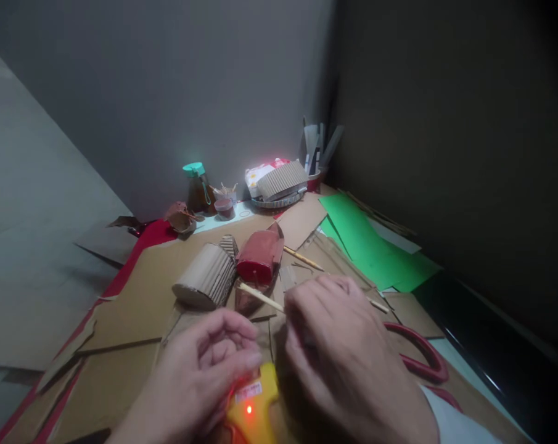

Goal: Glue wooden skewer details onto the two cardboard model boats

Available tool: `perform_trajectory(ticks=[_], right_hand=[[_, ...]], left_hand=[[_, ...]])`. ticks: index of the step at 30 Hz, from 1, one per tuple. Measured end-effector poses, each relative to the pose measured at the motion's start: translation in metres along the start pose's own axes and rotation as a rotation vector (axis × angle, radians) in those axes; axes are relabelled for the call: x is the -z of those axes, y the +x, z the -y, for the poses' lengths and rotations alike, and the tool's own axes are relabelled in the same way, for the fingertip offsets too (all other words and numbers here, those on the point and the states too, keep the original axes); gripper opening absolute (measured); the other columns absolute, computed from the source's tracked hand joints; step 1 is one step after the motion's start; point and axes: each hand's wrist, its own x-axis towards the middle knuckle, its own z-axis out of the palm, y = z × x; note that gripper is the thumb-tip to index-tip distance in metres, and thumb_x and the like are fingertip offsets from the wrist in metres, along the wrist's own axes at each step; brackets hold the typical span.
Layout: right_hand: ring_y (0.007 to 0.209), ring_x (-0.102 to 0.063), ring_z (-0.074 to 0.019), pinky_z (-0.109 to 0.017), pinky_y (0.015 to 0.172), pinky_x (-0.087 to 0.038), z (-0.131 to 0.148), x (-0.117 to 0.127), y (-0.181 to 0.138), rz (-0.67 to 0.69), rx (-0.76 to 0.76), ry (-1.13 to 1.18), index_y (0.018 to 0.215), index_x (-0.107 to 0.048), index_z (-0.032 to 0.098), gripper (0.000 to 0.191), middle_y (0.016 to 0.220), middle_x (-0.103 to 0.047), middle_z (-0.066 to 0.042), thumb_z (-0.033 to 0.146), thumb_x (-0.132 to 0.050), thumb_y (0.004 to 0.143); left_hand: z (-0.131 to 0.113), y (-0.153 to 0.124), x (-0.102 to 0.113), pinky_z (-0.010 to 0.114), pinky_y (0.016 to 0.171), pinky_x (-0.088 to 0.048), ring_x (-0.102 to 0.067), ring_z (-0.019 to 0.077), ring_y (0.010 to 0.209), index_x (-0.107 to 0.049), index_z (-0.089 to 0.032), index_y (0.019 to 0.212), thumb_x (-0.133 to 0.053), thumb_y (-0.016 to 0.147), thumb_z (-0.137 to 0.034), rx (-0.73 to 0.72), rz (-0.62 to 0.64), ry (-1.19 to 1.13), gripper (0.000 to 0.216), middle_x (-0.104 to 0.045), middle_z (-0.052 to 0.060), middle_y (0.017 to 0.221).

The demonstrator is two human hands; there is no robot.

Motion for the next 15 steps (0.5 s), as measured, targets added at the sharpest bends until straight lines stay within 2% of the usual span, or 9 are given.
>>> perform_trajectory(ticks=[2,4,6,8,11,15], right_hand=[[0.079,-0.045,-0.0196,-0.037,0.08,-0.032,-0.003,0.0,0.003,0.039,-0.025,-0.046,0.076,-0.043,0.021,0.014,0.077,-0.049,0.0,0.012,-0.052,0.083],[0.08,-0.045,-0.0199,-0.037,0.08,-0.032,-0.005,-0.002,0.005,0.065,-0.034,-0.079,0.077,-0.042,0.022,0.016,0.078,-0.048,0.001,0.014,-0.053,0.083],[0.081,-0.044,-0.0201,-0.036,0.079,-0.032,-0.006,-0.004,0.007,0.093,-0.029,-0.1,0.077,-0.041,0.022,0.016,0.078,-0.048,0.001,0.015,-0.054,0.083],[0.08,-0.043,-0.02,-0.036,0.078,-0.032,-0.007,-0.007,0.008,0.108,-0.024,-0.106,0.076,-0.04,0.022,0.017,0.078,-0.048,0.001,0.014,-0.054,0.083],[0.08,-0.043,-0.0198,-0.035,0.076,-0.031,-0.008,-0.008,0.01,0.121,-0.013,-0.105,0.076,-0.041,0.022,0.017,0.077,-0.047,0.0,0.014,-0.054,0.083],[0.079,-0.043,-0.0198,-0.035,0.074,-0.029,-0.011,-0.01,0.013,0.146,-0.009,-0.095,0.078,-0.042,0.022,0.015,0.079,-0.048,-0.001,0.013,-0.051,0.084]], left_hand=[[-0.008,0.0,0.01,0.018,0.048,-0.034,-0.045,0.0088,0.054,-0.062,-0.021,0.086,-0.07,0.078,-0.042,-0.106,-0.07,0.149,0.025,-0.057,-0.002,0.066],[-0.021,0.001,0.021,0.02,0.053,-0.041,-0.053,0.0119,0.06,-0.063,-0.024,0.095,-0.068,0.079,-0.043,-0.307,-0.173,0.391,0.025,-0.064,0.0,0.077],[-0.036,0.005,0.028,0.022,0.053,-0.044,-0.059,0.0155,0.064,-0.063,-0.028,0.102,-0.067,0.08,-0.044,-0.456,-0.254,0.611,0.028,-0.067,0.0,0.079],[-0.048,0.01,0.031,0.023,0.05,-0.044,-0.059,0.0157,0.059,-0.062,-0.031,0.108,-0.063,0.083,-0.045,-0.525,-0.285,0.762,0.029,-0.067,-0.001,0.076],[-0.058,0.017,0.028,0.023,0.051,-0.046,-0.061,0.0156,0.059,-0.06,-0.035,0.116,-0.06,0.086,-0.044,-0.632,-0.217,0.932,0.032,-0.07,-0.003,0.081],[-0.065,0.025,0.023,0.026,0.062,-0.051,-0.066,0.0218,0.079,-0.065,-0.03,0.113,-0.059,0.086,-0.041,-0.683,-0.062,1.022,0.03,-0.071,0.003,0.1]])
